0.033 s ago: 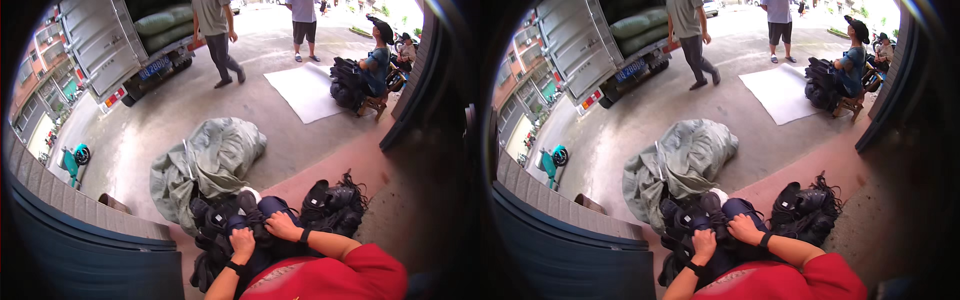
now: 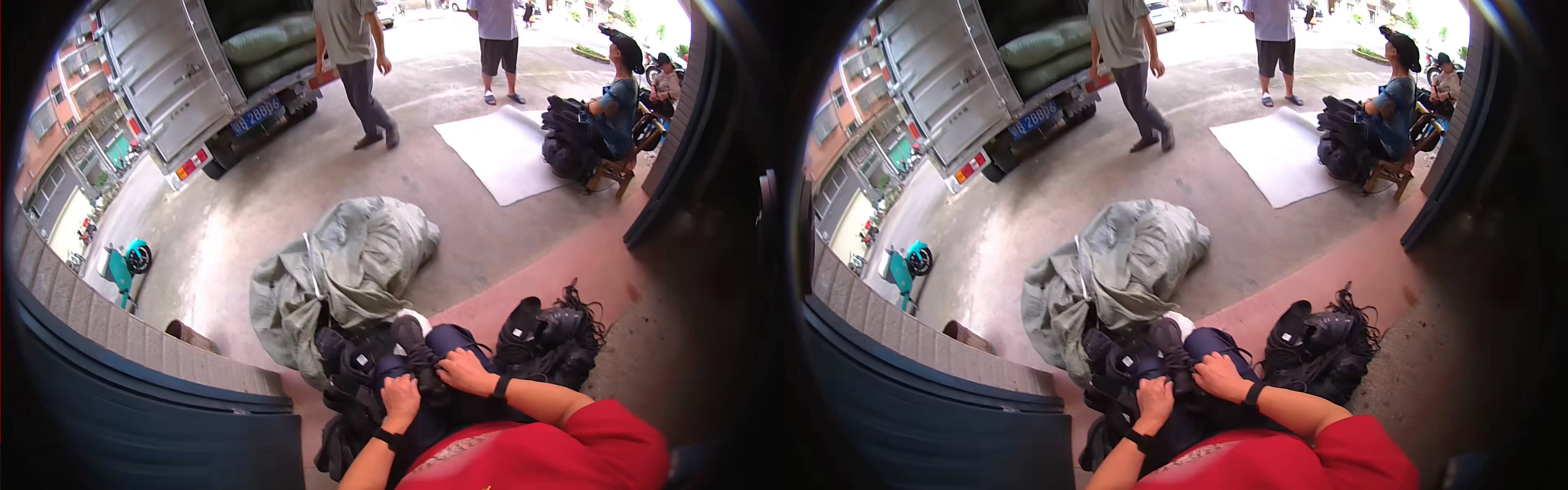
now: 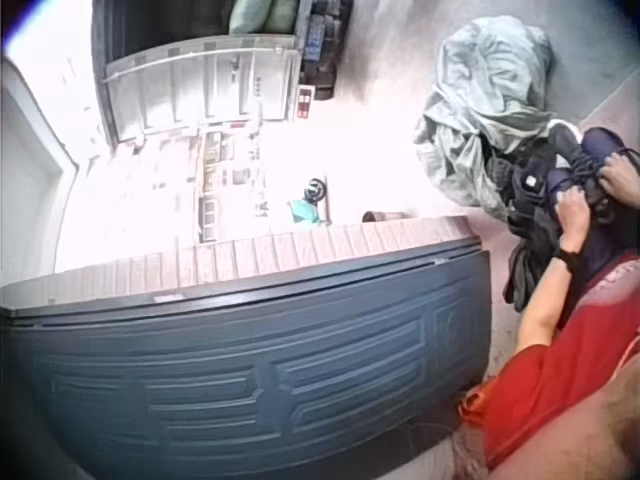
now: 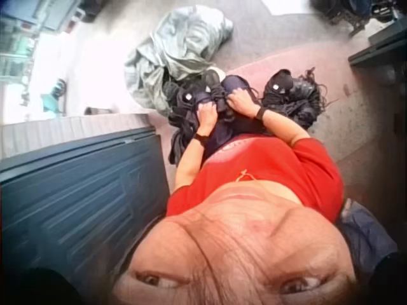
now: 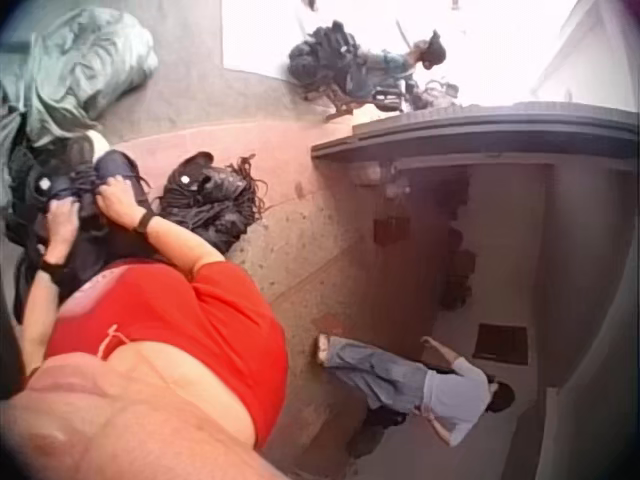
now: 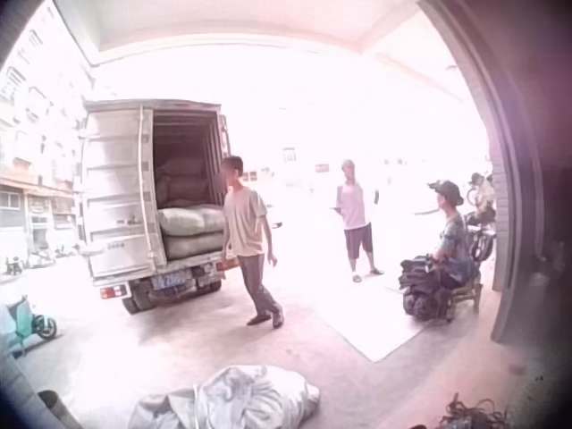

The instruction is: Threading laces into a pair of black shoes.

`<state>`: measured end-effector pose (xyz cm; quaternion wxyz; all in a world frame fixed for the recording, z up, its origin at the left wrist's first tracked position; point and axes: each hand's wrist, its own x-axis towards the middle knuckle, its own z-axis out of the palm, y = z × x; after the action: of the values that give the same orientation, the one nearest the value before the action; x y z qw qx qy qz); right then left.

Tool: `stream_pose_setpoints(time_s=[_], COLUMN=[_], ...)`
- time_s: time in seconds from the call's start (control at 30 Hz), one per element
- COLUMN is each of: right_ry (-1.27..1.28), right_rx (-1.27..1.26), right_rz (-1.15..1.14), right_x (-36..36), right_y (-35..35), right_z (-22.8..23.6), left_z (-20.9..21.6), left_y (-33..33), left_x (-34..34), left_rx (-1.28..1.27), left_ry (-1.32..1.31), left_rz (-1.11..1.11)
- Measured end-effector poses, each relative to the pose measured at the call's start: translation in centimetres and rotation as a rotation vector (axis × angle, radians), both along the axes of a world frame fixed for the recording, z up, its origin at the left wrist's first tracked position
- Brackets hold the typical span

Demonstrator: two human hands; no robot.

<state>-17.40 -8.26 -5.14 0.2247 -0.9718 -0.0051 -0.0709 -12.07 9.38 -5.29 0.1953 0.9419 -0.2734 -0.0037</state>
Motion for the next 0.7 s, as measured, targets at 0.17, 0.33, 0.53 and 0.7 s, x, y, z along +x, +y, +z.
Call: stream_pose_setpoints(time_s=[0.17,0.33,0.53,0.7], right_ry=[0.104,0.066,0.152,0.113], right_rx=[0.022,-0.038,0.034,0.200], right_rz=[0.038,0.083,0.127,0.137], right_x=[1.2,0.7,0.8,0.2], right_y=[-0.6,-0.7,-1.5,-3.3], right_z=[-0.1,-0.1,0.3,2.6], left_z=[0.2,4.0,8.9,12.5], left_y=[-0.1,0.3,12.4,33.6], left_x=[1.8,1.4,5.7,0.9], left_rx=[-0.008,-0.026,-0.244,-0.476], left_ry=[0.129,-0.128,-0.121,-0.647], left_rz=[-0.014,-0.054,0.376,0.984])
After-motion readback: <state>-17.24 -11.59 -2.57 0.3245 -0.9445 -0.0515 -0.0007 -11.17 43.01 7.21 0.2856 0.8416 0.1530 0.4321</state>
